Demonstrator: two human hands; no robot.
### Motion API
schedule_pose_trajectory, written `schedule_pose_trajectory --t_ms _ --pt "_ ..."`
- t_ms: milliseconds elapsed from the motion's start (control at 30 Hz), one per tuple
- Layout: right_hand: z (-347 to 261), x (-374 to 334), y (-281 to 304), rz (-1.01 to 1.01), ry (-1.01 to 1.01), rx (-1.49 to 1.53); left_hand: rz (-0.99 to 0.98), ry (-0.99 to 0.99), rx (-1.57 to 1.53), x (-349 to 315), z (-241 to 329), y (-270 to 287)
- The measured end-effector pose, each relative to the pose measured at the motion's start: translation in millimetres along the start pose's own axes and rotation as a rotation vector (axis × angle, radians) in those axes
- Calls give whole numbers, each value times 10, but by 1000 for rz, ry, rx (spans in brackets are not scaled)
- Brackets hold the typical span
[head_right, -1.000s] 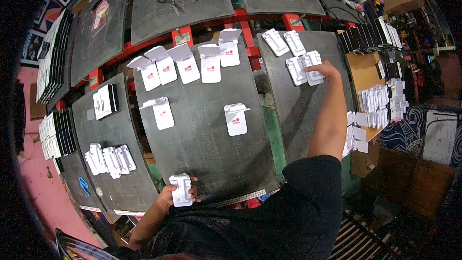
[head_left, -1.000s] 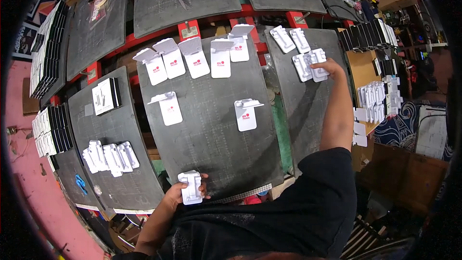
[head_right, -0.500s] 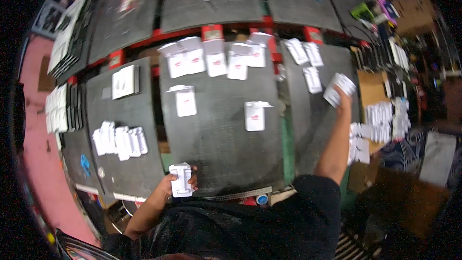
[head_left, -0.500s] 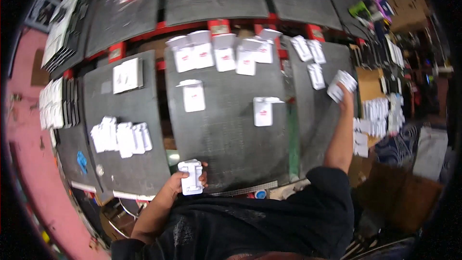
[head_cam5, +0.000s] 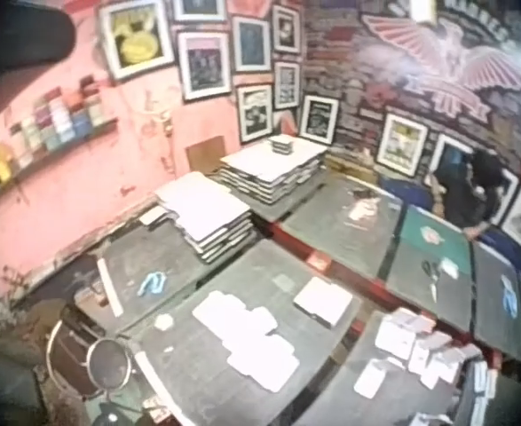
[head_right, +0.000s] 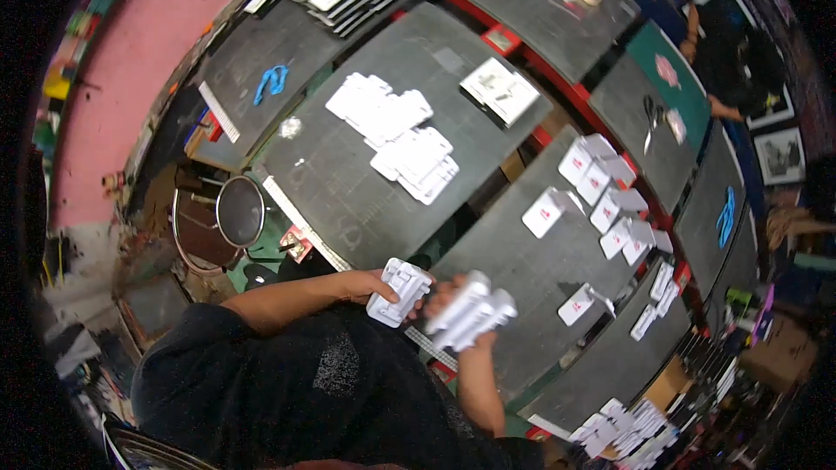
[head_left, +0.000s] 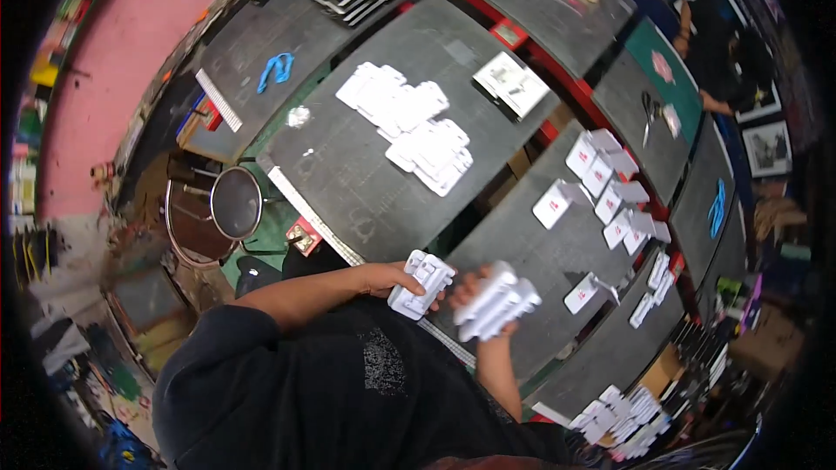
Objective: Assembling and packaging white plastic promotional items or stands labeled 'IDX Mobile'.
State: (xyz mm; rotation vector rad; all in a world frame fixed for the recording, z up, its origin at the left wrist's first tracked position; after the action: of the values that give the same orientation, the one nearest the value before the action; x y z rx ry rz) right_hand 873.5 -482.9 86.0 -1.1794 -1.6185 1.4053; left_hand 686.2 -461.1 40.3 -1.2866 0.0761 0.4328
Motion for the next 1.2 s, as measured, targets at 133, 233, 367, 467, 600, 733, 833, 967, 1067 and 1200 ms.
schedule_pose_trajectory --t_ms 133,233,367,467,600,733,833,967,1067,1200 --pt "843 921 -442 -135 -250 -53 163 -159 -71 -819 333 366" --pt "1207 1458 -418 72 -362 -170 98 -381 -267 -1488 709 626" --pt "1738 2063 -382 214 -198 -202 253 -457 -197 -2339 1203 1326" --pt "2271 2281 -173 613 -85 -257 356 -572 -388 -3007 1426 1909" --pt "2608 2798 -33 811 -83 -876 374 -865 -592 -4027 1463 2453" --pt "2469 3212 19 964 -15 -1457 636 -827 -591 -4892 1300 2916" --pt "2371 3293 91 1008 -166 -1702 703 -767 -562 -5090 1276 3067" --pt "2194 3277 71 971 -267 -2123 674 -695 -418 -4871 1447 2952" --pt "2054 3281 -15 919 -181 -2236 681 -633 -337 -4702 1659 2723" --pt "1976 3279 -54 803 -94 -1901 639 -521 -187 -4625 1965 2358"
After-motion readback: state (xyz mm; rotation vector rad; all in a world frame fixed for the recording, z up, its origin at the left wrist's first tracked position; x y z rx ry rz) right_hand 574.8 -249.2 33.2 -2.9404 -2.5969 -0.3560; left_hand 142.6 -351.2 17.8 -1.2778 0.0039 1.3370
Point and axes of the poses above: each hand's wrist, its own x-axis towards the middle knuckle, its own y-axis out of the back of the hand, z = x × y, the point moved 6 cm from there along x, towards the middle knuckle, and after that the axes turned 2 degrees about -x, right-handed, at the moved point
